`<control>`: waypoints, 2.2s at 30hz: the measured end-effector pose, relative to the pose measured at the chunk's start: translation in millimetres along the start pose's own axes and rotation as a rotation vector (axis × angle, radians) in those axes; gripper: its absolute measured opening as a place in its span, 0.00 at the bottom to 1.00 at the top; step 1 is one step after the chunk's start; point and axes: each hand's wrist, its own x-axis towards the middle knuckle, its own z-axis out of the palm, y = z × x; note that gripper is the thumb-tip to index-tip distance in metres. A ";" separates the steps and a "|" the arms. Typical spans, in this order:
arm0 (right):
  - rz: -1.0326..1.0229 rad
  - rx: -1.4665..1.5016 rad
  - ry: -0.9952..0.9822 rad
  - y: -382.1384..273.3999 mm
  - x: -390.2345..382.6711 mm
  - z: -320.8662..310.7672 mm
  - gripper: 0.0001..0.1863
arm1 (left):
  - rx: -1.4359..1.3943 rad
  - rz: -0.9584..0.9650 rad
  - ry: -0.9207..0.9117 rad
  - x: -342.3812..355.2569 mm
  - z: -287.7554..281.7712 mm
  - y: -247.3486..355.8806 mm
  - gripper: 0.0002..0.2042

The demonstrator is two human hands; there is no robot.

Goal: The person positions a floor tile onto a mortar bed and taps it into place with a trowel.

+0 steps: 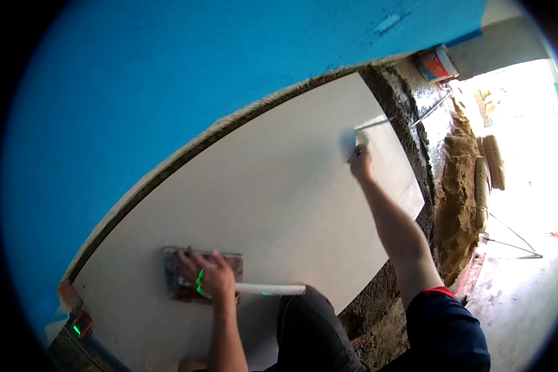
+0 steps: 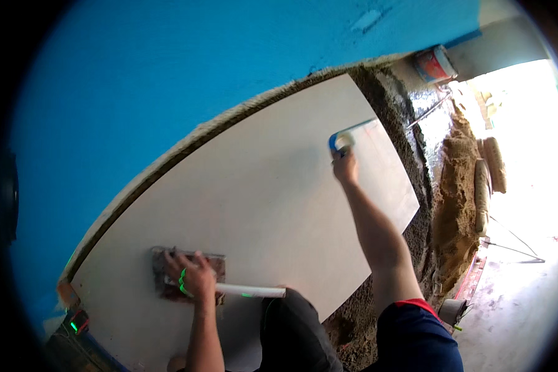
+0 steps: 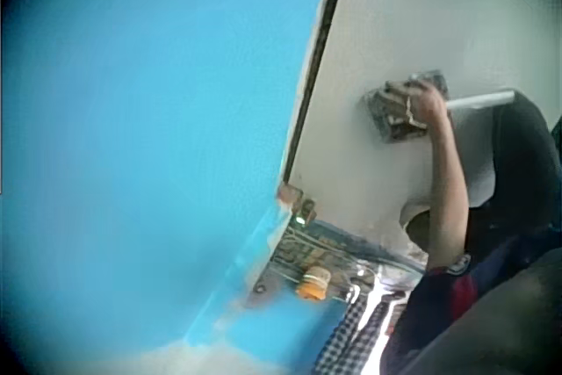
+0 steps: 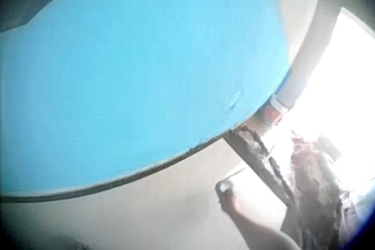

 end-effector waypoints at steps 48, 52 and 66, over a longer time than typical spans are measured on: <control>0.691 0.417 -0.743 155.0 -330.5 -126.6 0.30 | -0.004 0.084 0.048 -52.7 91.0 85.0 0.39; 0.548 0.358 -0.611 122.7 -275.3 -119.2 0.29 | -0.003 0.061 -0.014 -52.2 85.8 85.5 0.38; -0.387 0.471 0.344 -99.3 20.3 -196.2 0.28 | 0.015 0.107 0.002 -54.8 80.0 92.3 0.36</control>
